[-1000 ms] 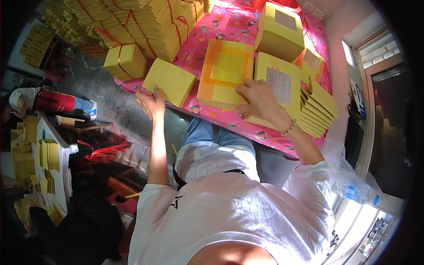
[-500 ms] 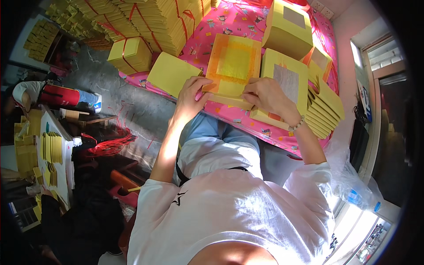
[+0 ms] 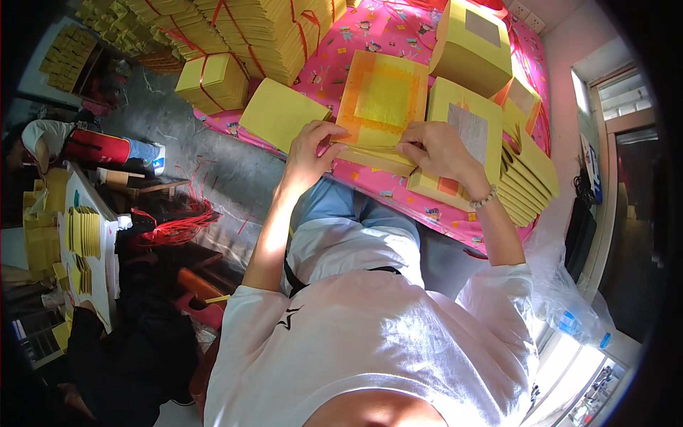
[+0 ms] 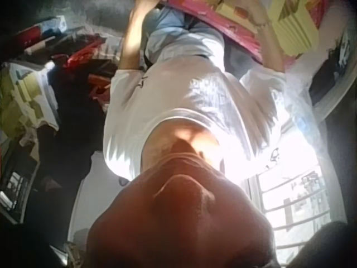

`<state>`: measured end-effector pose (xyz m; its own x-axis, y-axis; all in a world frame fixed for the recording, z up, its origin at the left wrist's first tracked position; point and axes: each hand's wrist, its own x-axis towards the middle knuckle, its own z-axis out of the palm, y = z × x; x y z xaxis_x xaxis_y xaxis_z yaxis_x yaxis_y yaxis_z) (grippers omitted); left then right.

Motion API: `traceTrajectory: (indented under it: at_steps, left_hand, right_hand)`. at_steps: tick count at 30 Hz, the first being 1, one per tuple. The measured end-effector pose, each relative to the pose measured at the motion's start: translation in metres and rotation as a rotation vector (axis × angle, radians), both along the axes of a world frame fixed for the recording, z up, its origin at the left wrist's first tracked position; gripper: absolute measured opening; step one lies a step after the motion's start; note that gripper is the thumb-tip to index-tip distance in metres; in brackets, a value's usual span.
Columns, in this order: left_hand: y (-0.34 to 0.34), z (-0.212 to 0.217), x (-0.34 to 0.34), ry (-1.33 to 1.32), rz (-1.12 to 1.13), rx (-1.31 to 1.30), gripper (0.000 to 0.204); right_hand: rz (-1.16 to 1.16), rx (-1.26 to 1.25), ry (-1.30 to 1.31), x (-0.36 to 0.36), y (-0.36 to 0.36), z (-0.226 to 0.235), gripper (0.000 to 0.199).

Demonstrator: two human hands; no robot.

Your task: The person folds yellow paper sheets into small rectangular packets by hand. They repeatedly pick up a sheet, fold it in half, and place the finished packet onto a growing stack on the table.

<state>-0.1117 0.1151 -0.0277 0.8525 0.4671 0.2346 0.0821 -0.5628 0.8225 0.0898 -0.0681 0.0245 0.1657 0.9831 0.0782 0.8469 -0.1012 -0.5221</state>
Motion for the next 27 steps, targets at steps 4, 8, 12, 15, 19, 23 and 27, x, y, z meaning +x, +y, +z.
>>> traceTrajectory:
  at_steps: [4, 8, 12, 15, 19, 23, 27]
  left_hand:
    - [0.000, 0.001, 0.000, -0.002, -0.001, -0.030, 0.025]
    - [0.000, 0.000, 0.000, -0.004, -0.006, -0.042, 0.026]
    - [-0.002, 0.004, 0.000, 0.021, -0.001, -0.132, 0.024]
    - [-0.002, 0.006, 0.000, 0.032, -0.004, -0.098, 0.023]
    - [-0.001, 0.005, 0.000, 0.026, -0.008, -0.098, 0.025]
    - [-0.003, 0.013, 0.002, 0.015, -0.023, 0.236, 0.027]
    - [-0.012, 0.033, 0.017, 0.015, -0.036, 0.603, 0.030]
  right_hand:
    - [-0.004, -0.015, 0.036, 0.001, 0.000, 0.001, 0.012]
    - [-0.008, -0.018, 0.039, 0.002, 0.000, 0.000, 0.013]
    - [-0.012, 0.005, 0.050, 0.002, 0.000, -0.001, 0.013]
    - [-0.014, -0.003, 0.041, 0.001, 0.001, 0.000, 0.012]
    - [-0.020, -0.019, 0.046, 0.001, 0.000, 0.002, 0.012]
    - [-0.023, -0.011, 0.051, 0.002, 0.000, 0.000, 0.012]
    - [-0.040, 0.021, 0.062, 0.003, 0.000, 0.003, 0.013]
